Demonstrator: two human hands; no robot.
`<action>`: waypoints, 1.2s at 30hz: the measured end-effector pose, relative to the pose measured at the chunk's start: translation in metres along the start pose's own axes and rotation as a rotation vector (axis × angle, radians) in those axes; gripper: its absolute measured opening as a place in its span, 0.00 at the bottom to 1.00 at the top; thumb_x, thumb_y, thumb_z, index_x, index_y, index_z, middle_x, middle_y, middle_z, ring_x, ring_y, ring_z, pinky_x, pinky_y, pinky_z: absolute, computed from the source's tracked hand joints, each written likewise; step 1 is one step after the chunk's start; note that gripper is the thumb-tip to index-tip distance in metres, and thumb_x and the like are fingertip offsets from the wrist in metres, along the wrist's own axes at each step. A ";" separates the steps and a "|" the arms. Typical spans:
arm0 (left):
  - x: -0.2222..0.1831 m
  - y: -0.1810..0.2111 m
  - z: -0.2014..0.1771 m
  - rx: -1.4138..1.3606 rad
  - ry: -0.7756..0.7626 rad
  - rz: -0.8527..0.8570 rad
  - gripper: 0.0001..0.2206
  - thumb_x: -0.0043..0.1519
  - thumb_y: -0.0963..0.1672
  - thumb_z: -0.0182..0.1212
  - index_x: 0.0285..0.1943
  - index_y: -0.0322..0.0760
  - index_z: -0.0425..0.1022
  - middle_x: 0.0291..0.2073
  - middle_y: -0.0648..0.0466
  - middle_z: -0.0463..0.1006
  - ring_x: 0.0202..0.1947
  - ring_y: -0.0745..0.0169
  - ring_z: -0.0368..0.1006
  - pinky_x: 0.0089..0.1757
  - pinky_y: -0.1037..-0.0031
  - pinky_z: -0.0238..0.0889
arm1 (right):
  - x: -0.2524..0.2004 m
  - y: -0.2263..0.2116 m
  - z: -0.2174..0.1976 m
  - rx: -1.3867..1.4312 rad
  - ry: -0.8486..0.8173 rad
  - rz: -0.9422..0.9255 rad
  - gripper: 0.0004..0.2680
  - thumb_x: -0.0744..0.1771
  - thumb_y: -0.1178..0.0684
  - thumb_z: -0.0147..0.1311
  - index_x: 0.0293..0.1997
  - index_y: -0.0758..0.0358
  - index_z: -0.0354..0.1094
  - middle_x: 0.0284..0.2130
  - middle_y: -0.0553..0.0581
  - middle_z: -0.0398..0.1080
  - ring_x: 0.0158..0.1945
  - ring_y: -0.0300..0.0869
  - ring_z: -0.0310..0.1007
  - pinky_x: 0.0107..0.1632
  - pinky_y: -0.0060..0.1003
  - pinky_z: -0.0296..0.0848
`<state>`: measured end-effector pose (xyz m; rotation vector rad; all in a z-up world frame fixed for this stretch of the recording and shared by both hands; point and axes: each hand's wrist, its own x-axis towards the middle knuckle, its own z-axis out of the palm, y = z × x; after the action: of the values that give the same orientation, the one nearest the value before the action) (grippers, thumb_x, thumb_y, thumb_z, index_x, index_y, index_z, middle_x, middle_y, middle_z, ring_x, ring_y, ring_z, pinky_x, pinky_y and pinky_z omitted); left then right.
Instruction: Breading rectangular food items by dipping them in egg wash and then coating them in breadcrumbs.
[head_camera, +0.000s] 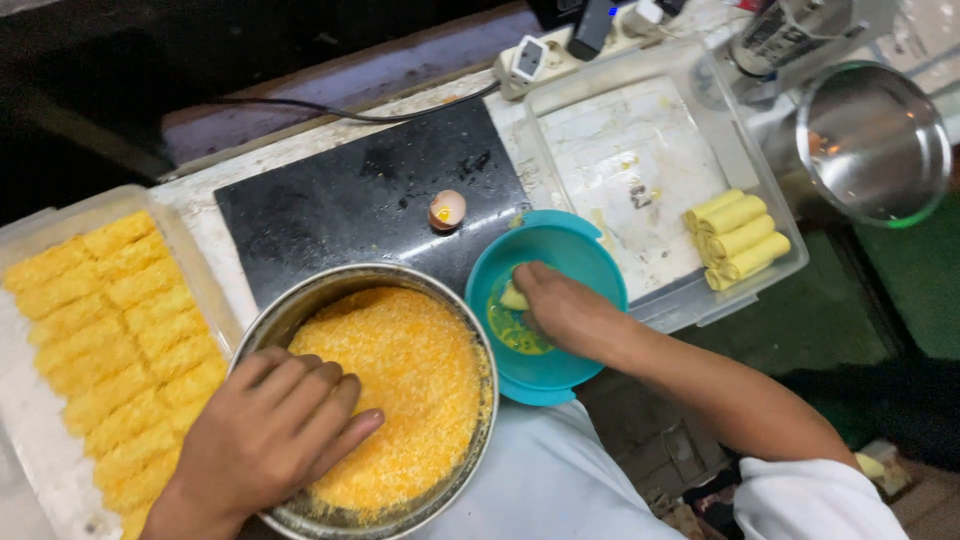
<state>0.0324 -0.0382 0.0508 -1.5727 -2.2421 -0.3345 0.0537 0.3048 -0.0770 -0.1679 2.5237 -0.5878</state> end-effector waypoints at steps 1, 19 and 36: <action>0.017 -0.001 0.010 0.014 -0.037 0.050 0.13 0.65 0.50 0.57 0.35 0.37 0.71 0.30 0.53 0.72 0.28 0.57 0.66 0.33 0.67 0.60 | 0.002 -0.001 0.006 -0.028 0.001 -0.069 0.13 0.61 0.55 0.58 0.43 0.61 0.54 0.40 0.63 0.63 0.39 0.61 0.70 0.40 0.54 0.66; 0.027 -0.025 0.061 -0.372 -0.519 -0.294 0.20 0.64 0.57 0.53 0.40 0.41 0.79 0.25 0.52 0.80 0.31 0.57 0.78 0.38 0.68 0.66 | -0.018 -0.028 -0.001 -0.392 -0.023 -0.193 0.13 0.60 0.52 0.61 0.46 0.59 0.68 0.35 0.58 0.73 0.40 0.53 0.76 0.37 0.48 0.75; 0.025 -0.025 0.061 -0.409 -0.589 -0.365 0.20 0.64 0.57 0.52 0.40 0.41 0.79 0.28 0.50 0.81 0.33 0.57 0.78 0.39 0.67 0.67 | -0.022 -0.030 -0.011 -0.428 -0.085 -0.112 0.10 0.64 0.55 0.50 0.49 0.64 0.66 0.35 0.62 0.72 0.38 0.55 0.78 0.36 0.47 0.78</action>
<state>-0.0096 -0.0007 0.0072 -1.5940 -3.0932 -0.5076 0.0663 0.2876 -0.0449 -0.4813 2.5350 -0.0699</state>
